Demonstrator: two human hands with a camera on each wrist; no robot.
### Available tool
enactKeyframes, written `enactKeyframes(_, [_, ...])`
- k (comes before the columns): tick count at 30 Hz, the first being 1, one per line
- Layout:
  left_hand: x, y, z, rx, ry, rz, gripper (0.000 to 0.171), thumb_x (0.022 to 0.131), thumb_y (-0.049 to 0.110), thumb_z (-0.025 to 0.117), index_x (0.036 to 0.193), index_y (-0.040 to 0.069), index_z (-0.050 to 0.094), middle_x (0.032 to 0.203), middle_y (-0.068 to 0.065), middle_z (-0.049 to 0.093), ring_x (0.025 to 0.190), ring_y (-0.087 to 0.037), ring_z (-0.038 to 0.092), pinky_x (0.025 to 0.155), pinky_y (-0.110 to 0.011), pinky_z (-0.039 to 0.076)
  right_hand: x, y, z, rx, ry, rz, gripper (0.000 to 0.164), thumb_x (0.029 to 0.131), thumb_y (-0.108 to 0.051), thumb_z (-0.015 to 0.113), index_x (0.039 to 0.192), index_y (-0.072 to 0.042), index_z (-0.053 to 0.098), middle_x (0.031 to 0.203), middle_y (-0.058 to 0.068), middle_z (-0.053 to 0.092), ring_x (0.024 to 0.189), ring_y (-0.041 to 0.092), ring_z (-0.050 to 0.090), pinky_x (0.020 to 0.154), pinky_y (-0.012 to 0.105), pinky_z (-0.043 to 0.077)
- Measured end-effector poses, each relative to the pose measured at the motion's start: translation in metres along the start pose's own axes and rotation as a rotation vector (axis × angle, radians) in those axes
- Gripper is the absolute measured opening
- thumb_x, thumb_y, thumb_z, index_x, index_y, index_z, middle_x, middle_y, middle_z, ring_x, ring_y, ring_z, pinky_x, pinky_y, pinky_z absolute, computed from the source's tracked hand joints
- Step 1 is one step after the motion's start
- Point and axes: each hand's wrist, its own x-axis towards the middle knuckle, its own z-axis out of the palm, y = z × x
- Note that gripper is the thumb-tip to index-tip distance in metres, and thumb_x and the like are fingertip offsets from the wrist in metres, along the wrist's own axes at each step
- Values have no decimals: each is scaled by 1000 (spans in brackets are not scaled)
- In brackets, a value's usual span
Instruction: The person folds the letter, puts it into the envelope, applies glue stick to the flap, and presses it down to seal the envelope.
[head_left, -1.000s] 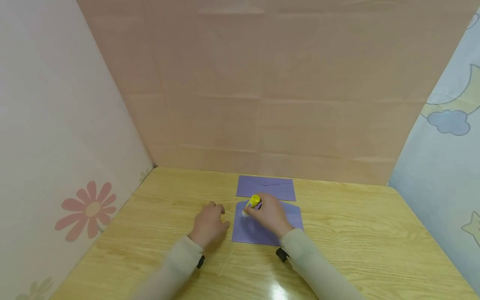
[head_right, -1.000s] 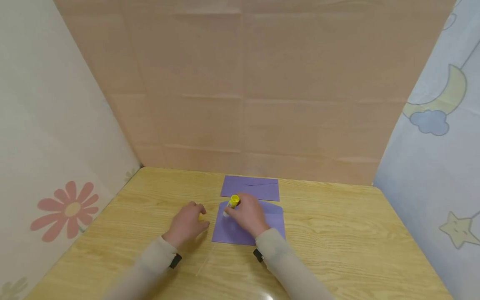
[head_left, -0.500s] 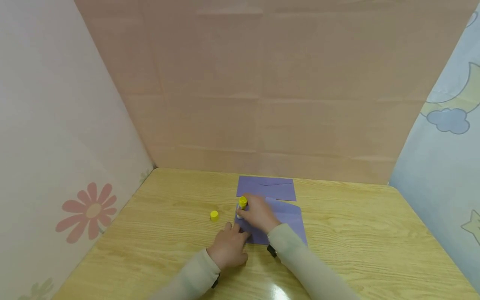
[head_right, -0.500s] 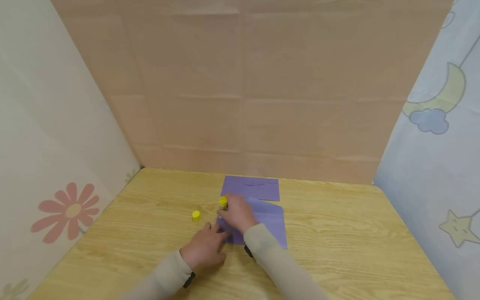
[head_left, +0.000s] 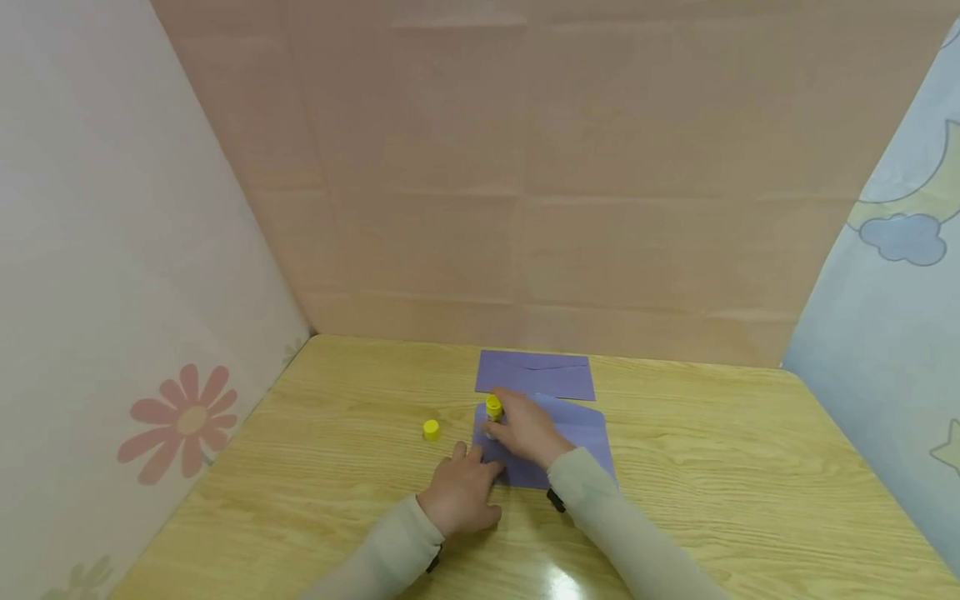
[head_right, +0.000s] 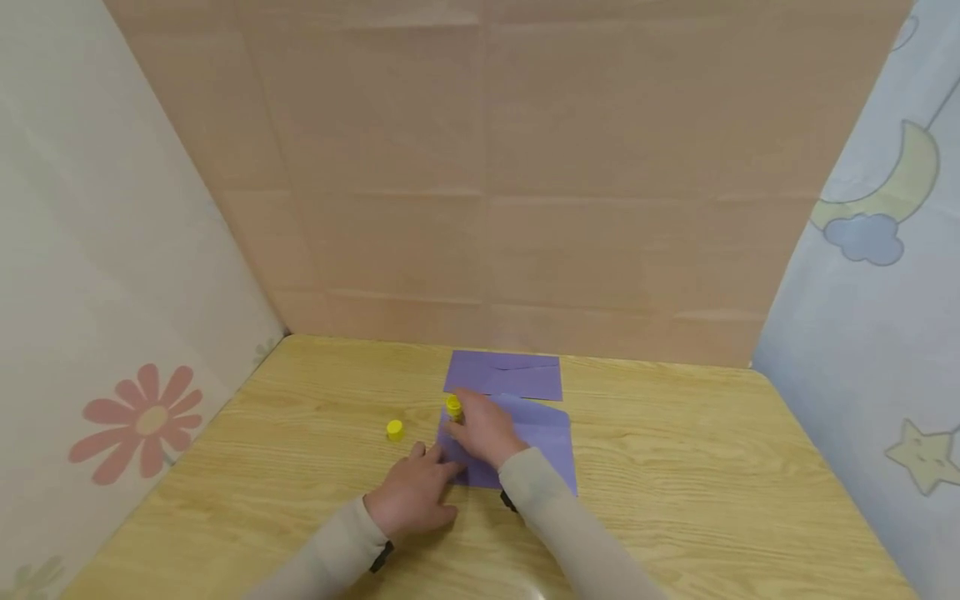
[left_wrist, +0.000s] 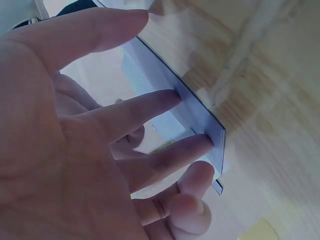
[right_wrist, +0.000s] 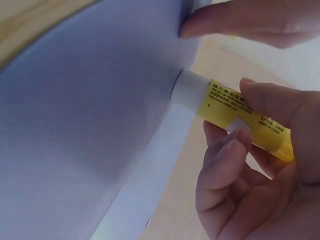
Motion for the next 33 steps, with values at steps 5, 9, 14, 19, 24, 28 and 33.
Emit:
enactKeyframes(5, [0,1,-1,-6,6,-3,52,77,34,79,125,16,69,94,-3,54,82,-19,39,57,-29,36,-10,12,-7,-21,28,8,54,91,-23,74,136,0,55,118,12,66,111,33,62,91,51,50])
enactKeyframes(9, [0,1,-1,8,19,-5,53,76,34,78,125,16,70,93,-3,54,82,-18,39,58,-28,36,-19,23,-14,-24,39,22,58,91,-24,75,138,2,53,123,15,65,115,35,61,94,53,49])
enactKeyframes(14, [1,1,0,6,9,-15,53,76,33,78,126,16,70,95,-4,55,82,-18,39,58,-28,35,-29,36,-24,-28,24,63,65,92,-23,74,144,5,47,135,20,59,126,38,55,103,54,44])
enactKeyframes(19, [2,1,1,-5,-2,-24,53,75,31,78,126,17,70,94,-4,54,81,-18,39,58,-29,35,-38,46,-33,-71,26,106,66,91,-25,74,144,3,48,130,18,63,117,33,60,95,52,49])
enactKeyframes(24, [2,0,2,-4,16,-18,53,75,31,78,125,17,70,95,-4,55,82,-18,39,58,-29,35,-45,57,-44,-106,46,114,63,90,-25,75,141,3,51,126,16,65,111,31,62,89,52,50])
enactKeyframes(28, [3,1,3,-12,28,-14,52,75,31,78,124,17,70,95,-4,55,82,-18,39,58,-28,34,-51,67,-52,-105,55,120,63,89,-25,75,140,3,52,118,13,67,105,30,63,86,51,51])
enactKeyframes(33, [4,1,3,-22,18,-20,52,75,31,78,125,17,70,95,-3,55,82,-18,39,59,-28,34,-57,78,-61,-124,55,125,59,89,-26,75,137,2,54,106,9,68,95,27,62,81,49,51])
